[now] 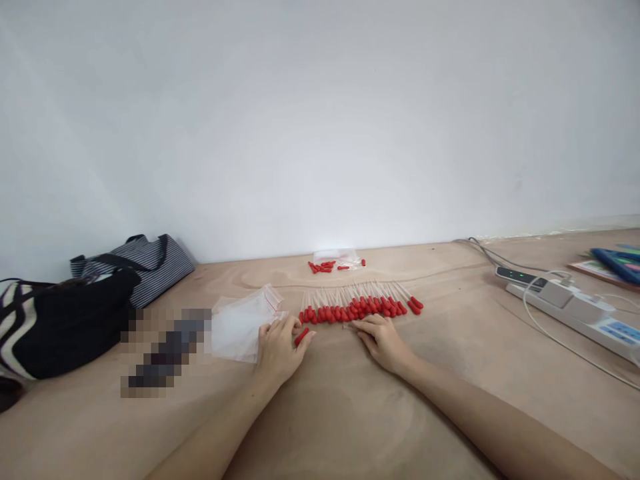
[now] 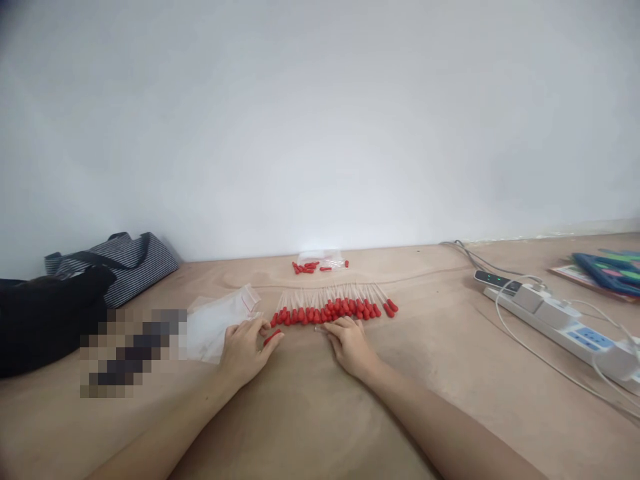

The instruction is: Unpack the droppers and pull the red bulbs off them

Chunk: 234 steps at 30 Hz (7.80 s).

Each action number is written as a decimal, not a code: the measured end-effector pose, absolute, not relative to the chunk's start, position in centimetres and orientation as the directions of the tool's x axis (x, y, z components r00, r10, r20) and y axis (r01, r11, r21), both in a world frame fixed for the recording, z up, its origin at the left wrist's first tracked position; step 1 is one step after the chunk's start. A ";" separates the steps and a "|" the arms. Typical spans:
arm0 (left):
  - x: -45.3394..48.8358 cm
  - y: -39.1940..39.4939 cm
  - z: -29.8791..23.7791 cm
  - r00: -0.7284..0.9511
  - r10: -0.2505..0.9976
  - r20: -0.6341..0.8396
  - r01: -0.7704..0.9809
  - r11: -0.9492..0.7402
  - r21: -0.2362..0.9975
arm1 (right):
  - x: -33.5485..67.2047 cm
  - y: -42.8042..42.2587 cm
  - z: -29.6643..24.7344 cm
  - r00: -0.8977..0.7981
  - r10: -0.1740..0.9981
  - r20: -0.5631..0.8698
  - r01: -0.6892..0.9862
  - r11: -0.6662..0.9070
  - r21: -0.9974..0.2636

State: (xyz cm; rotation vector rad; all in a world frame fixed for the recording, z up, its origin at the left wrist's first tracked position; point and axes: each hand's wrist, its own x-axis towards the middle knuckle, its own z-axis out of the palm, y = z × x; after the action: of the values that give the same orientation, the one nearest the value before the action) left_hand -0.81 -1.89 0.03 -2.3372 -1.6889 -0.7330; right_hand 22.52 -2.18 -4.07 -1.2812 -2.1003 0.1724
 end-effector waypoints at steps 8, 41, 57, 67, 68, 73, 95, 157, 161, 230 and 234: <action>0.9 -1.0 0.6 0.286 0.830 0.479 0.896 -0.408 0.173 | 23.5 -3.5 -2.8 -0.134 0.894 0.427 0.884 0.303 -0.357; 1.2 -4.1 -0.4 0.473 0.668 0.574 0.730 -0.662 0.169 | 22.9 -4.4 -2.2 -0.330 0.579 0.746 0.770 0.622 -0.143; 3.7 -4.5 -1.2 0.542 0.744 0.391 0.702 -0.657 0.276 | 25.9 -3.5 -1.9 -0.332 0.740 0.585 0.825 0.529 -0.200; 4.9 -3.3 -1.2 0.530 0.746 0.404 0.701 -0.653 0.287 | 25.3 -3.6 -2.3 -0.340 0.729 0.594 0.804 0.553 -0.219; 4.8 -3.3 -1.3 0.521 0.748 0.410 0.699 -0.650 0.298 | 25.2 -3.5 -2.3 -0.344 0.725 0.597 0.799 0.560 -0.220; 3.8 -3.7 -1.4 0.463 0.766 0.446 0.694 -0.626 0.356 | 24.5 -3.9 -2.3 -0.388 0.736 0.555 0.752 0.600 -0.271; 3.0 -4.4 -0.4 0.619 0.601 0.506 0.695 -0.719 0.003 | 21.4 -5.1 -2.6 -0.517 0.559 0.648 0.768 0.637 0.064; 1.0 -2.3 -0.4 0.302 0.762 0.573 0.873 -0.463 0.156 | 21.9 -5.3 -2.0 -0.441 0.786 0.432 0.733 0.594 -0.332; 3.0 -1.3 0.6 0.372 0.741 0.560 0.835 -0.531 0.148 | 22.9 -5.7 -1.6 -0.431 0.779 0.456 0.763 0.584 -0.277; 3.3 -4.4 -0.2 0.583 0.601 0.546 0.641 -0.754 0.146 | 21.9 -5.5 -2.1 -0.546 0.569 0.616 0.775 0.621 0.113; 3.3 -4.4 -0.4 0.579 0.591 0.561 0.634 -0.759 0.145 | 22.0 -5.3 -2.3 -0.551 0.553 0.625 0.763 0.638 0.108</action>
State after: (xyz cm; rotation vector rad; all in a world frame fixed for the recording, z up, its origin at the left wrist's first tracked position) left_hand 3.29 -4.38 -0.37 -2.7277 -1.0602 -0.9287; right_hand 22.00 -5.25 -2.28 -1.0247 -2.3071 -0.5024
